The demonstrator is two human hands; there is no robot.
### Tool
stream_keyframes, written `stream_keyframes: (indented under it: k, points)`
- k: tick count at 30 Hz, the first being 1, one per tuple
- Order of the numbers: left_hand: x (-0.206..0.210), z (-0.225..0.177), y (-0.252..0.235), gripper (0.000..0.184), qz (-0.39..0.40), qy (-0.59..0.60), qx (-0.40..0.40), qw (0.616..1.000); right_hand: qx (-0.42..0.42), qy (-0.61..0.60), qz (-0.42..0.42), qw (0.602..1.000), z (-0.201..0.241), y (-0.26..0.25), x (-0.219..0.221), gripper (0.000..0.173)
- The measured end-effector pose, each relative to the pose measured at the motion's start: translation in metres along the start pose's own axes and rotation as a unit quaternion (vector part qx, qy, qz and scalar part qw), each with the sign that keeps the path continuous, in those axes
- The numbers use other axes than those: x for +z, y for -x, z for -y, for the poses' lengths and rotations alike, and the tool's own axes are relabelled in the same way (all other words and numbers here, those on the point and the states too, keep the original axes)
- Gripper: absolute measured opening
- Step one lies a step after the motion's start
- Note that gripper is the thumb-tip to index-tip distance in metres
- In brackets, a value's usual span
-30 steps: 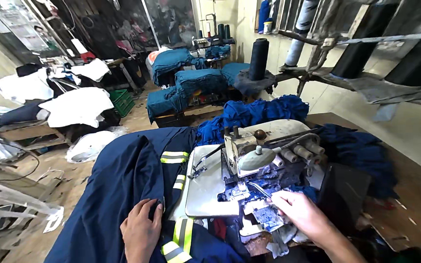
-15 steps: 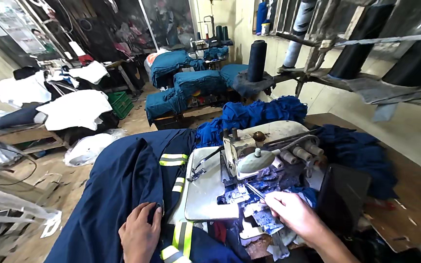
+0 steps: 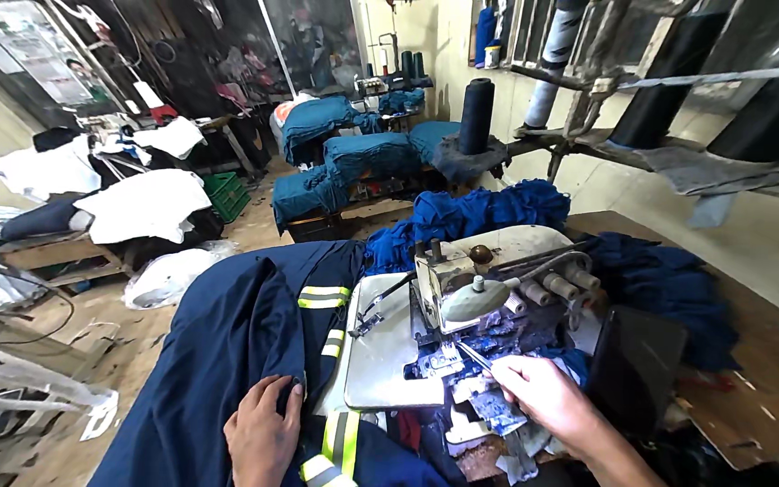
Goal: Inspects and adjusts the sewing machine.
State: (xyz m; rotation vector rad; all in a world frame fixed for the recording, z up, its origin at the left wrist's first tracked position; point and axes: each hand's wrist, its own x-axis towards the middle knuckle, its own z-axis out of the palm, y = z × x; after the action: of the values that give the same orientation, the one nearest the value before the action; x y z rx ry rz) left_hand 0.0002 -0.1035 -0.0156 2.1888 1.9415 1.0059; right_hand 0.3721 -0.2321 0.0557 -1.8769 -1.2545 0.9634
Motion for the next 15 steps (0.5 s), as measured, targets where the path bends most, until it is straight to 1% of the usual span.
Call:
stream_keyframes:
  k: [3, 7, 9, 10, 12, 13, 14, 15]
  points:
    - [-0.008, -0.011, 0.0, 0.039, 0.016, 0.008, -0.021, 1.0, -0.003, 0.001, -0.002, 1.0, 0.004, -0.002, 0.002, 0.026]
    - [0.011, 0.015, 0.0, 0.043, -0.025, -0.016, 0.037, 0.999, -0.019, 0.004, -0.019, 1.0, -0.002, -0.003, 0.001, 0.023]
    - [0.013, 0.021, -0.002, 0.042, -0.029, 0.001, 0.042, 0.999, -0.038, -0.02, -0.034, 0.998, -0.009, 0.001, -0.001, 0.022]
    - [0.012, 0.023, -0.003, 0.04, -0.041, 0.029, 0.043, 0.998, -0.048, -0.052, -0.038, 0.997, -0.014, 0.006, -0.003, 0.022]
    - [-0.002, 0.017, -0.001, 0.031, -0.094, 0.107, 0.033, 0.989, -0.058, -0.181, -0.024, 0.981, -0.024, 0.018, -0.008, 0.019]
    - [-0.015, 0.004, 0.002, 0.028, -0.127, 0.138, 0.025, 0.982, -0.058, -0.25, -0.003, 0.967, -0.026, 0.026, -0.012, 0.018]
    - [-0.029, -0.016, 0.006, 0.026, -0.159, 0.164, 0.039, 0.973, -0.059, -0.307, 0.021, 0.95, -0.03, 0.032, -0.017, 0.019]
    - [-0.041, -0.04, 0.011, 0.024, -0.176, 0.201, 0.07, 0.961, -0.062, -0.351, 0.047, 0.933, -0.035, 0.038, -0.021, 0.02]
